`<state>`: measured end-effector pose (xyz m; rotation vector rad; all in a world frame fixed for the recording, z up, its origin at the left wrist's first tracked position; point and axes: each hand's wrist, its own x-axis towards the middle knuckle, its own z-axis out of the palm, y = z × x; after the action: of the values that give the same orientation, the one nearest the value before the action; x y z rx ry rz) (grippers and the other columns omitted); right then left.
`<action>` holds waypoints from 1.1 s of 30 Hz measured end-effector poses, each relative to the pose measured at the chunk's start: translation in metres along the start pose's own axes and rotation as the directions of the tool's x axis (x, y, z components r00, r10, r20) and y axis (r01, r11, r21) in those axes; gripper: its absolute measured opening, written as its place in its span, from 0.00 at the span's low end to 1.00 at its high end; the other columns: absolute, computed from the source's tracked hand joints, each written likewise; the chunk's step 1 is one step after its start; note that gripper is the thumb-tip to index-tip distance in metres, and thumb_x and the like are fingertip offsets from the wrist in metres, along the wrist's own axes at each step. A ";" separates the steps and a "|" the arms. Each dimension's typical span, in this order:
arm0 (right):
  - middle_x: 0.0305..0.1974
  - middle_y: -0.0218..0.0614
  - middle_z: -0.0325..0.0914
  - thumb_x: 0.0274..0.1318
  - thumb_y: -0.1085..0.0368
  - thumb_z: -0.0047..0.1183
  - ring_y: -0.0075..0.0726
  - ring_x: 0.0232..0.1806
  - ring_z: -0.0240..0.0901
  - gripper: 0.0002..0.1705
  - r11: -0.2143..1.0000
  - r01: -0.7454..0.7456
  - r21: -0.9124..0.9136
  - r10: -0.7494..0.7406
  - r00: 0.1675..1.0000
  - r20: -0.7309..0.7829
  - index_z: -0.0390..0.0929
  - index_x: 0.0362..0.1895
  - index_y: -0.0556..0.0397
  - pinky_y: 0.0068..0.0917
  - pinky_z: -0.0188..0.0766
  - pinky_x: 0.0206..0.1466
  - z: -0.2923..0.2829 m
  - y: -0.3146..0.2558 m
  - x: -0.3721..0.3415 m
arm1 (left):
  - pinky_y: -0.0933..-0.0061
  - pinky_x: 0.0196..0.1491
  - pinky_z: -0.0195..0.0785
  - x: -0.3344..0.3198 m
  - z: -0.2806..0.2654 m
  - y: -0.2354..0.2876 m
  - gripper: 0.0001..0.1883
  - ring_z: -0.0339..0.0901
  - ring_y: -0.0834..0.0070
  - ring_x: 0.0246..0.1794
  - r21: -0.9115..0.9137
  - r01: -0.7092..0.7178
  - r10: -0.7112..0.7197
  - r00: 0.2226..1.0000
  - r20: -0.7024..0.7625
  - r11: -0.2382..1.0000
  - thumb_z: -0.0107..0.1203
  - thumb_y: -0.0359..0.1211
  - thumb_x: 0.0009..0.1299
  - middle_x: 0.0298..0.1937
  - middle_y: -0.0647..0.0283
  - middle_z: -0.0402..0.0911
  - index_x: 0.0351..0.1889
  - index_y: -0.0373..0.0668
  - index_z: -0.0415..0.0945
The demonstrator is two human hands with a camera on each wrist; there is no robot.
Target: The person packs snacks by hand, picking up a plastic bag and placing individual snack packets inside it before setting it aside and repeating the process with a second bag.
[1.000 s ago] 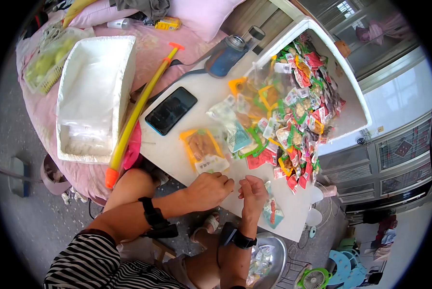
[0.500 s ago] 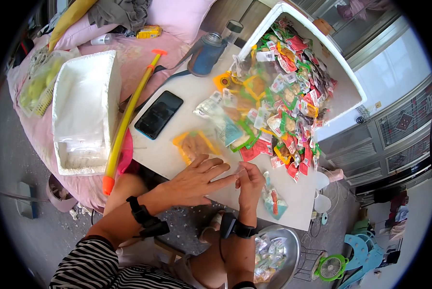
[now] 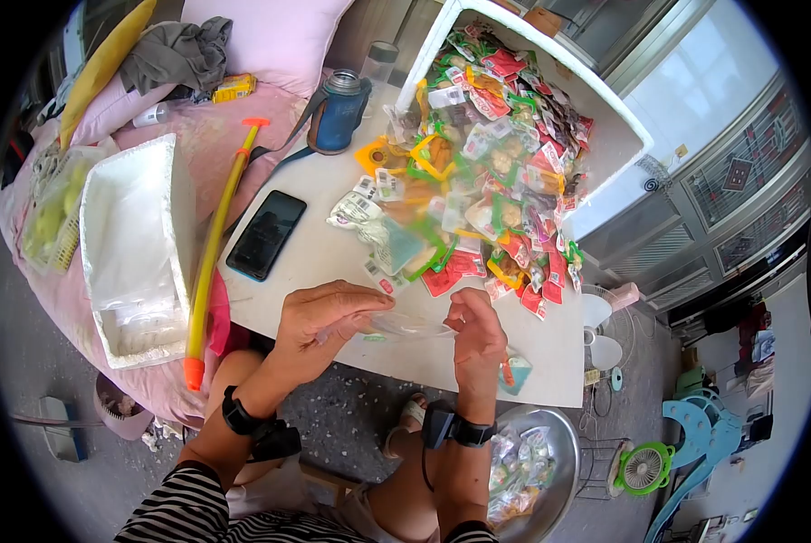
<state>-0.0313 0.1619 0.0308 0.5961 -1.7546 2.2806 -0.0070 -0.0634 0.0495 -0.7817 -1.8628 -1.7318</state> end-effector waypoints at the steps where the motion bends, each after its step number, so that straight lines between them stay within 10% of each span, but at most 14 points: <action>1: 0.49 0.36 0.71 0.40 0.60 0.70 0.26 0.45 0.65 0.31 0.999 0.020 -0.033 -0.018 0.998 0.062 0.78 0.51 0.58 0.24 0.66 0.39 0.001 -0.001 -0.001 | 0.71 0.42 0.74 0.002 -0.001 0.002 0.09 0.82 0.63 0.39 -0.048 0.037 -0.038 0.999 -0.003 0.998 0.53 0.23 0.66 0.40 0.54 0.84 0.43 0.33 0.80; 7: 0.45 0.37 0.73 0.47 0.66 0.66 0.32 0.44 0.69 0.24 0.993 0.051 -0.104 -0.020 0.959 0.283 0.78 0.50 0.59 0.27 0.65 0.49 0.000 -0.009 -0.012 | 0.80 0.40 0.71 -0.007 0.012 -0.007 0.08 0.79 0.80 0.36 -0.280 0.370 -0.380 0.925 0.019 0.886 0.51 0.26 0.71 0.34 0.60 0.84 0.42 0.31 0.80; 14: 0.40 0.32 0.73 0.57 0.73 0.56 0.24 0.44 0.69 0.14 0.991 -0.084 -0.107 0.087 0.996 0.024 0.77 0.48 0.63 0.21 0.66 0.48 0.014 -0.001 -0.009 | 0.82 0.39 0.70 -0.008 0.024 -0.033 0.09 0.76 0.85 0.33 -0.391 0.459 -0.510 0.859 -0.034 0.798 0.53 0.29 0.72 0.33 0.67 0.83 0.42 0.31 0.80; 33: 0.27 0.27 0.74 0.58 0.71 0.58 0.18 0.30 0.66 0.05 0.985 -0.066 -0.159 0.069 0.998 0.011 0.78 0.32 0.61 0.18 0.62 0.33 -0.004 0.001 -0.015 | 0.81 0.34 0.66 0.003 0.024 -0.020 0.04 0.74 0.79 0.30 0.003 0.231 -0.229 0.960 0.162 0.973 0.59 0.22 0.62 0.29 0.63 0.78 0.34 0.32 0.77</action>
<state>-0.0186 0.1665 0.0224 0.5345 -1.9700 2.1564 -0.0219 -0.0398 0.0353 -0.7557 -2.1231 -1.8742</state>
